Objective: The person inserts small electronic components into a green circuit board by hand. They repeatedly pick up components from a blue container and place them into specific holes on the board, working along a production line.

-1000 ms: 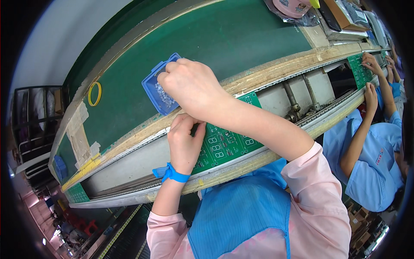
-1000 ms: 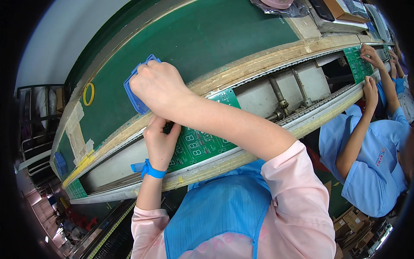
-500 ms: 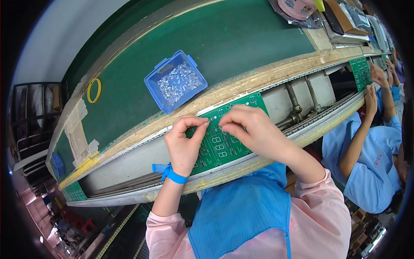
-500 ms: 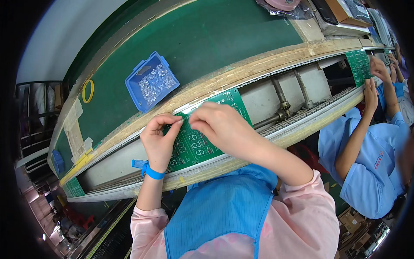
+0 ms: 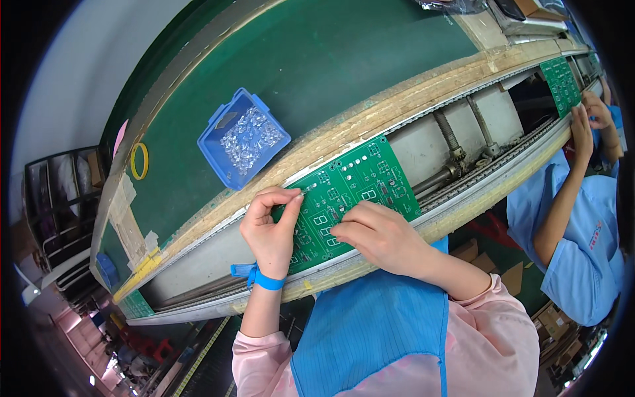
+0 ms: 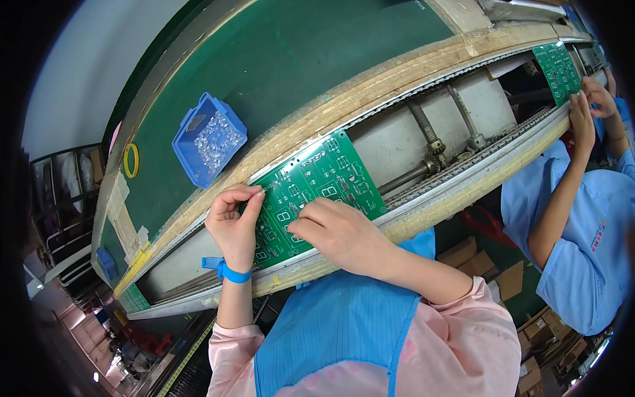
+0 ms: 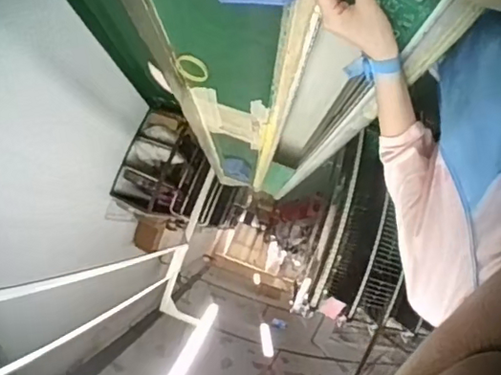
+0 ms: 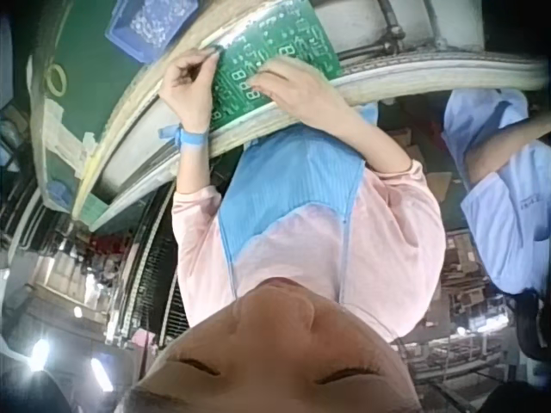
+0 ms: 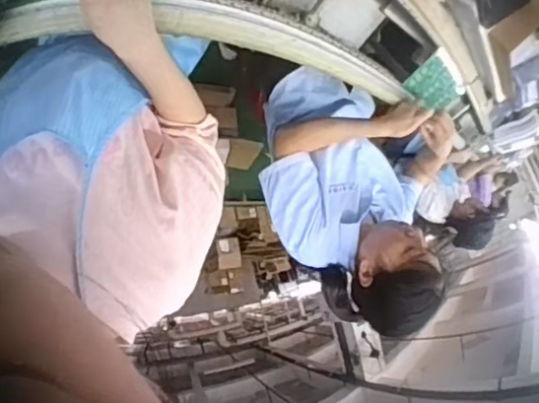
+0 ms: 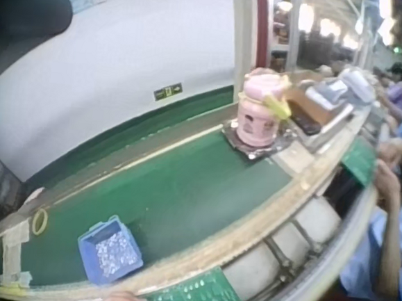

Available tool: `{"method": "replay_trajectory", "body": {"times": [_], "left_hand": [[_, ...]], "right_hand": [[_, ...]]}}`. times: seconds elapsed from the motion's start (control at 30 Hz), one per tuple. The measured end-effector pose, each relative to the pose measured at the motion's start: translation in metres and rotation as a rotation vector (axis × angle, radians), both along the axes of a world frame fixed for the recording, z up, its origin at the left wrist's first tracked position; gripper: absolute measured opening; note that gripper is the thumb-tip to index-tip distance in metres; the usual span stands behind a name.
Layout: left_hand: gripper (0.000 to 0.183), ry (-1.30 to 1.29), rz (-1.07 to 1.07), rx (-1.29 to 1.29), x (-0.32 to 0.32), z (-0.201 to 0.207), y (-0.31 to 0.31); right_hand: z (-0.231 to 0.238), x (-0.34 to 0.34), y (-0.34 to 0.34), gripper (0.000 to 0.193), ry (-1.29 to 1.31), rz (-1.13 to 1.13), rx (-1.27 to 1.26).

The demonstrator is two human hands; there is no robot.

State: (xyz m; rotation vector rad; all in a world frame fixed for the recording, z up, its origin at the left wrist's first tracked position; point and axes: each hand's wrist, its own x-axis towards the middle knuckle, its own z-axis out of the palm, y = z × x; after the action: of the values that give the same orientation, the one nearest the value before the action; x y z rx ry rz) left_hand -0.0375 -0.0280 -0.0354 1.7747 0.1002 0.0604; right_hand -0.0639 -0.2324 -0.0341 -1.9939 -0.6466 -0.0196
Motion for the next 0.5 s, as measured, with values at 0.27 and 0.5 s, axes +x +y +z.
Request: {"method": "replay_trajectory", "body": {"times": [0.27,0.5], "left_hand": [[0.016,-0.074,0.001,0.328,-0.001,0.001,-0.008],[0.015,-0.126,-0.071,0.599,0.006,0.019,-0.017]], "right_hand": [[-0.003,0.002,-0.001,0.021,0.000,0.013,0.010],[-0.003,0.002,-0.002,0.021,0.021,0.017,0.031]]}}
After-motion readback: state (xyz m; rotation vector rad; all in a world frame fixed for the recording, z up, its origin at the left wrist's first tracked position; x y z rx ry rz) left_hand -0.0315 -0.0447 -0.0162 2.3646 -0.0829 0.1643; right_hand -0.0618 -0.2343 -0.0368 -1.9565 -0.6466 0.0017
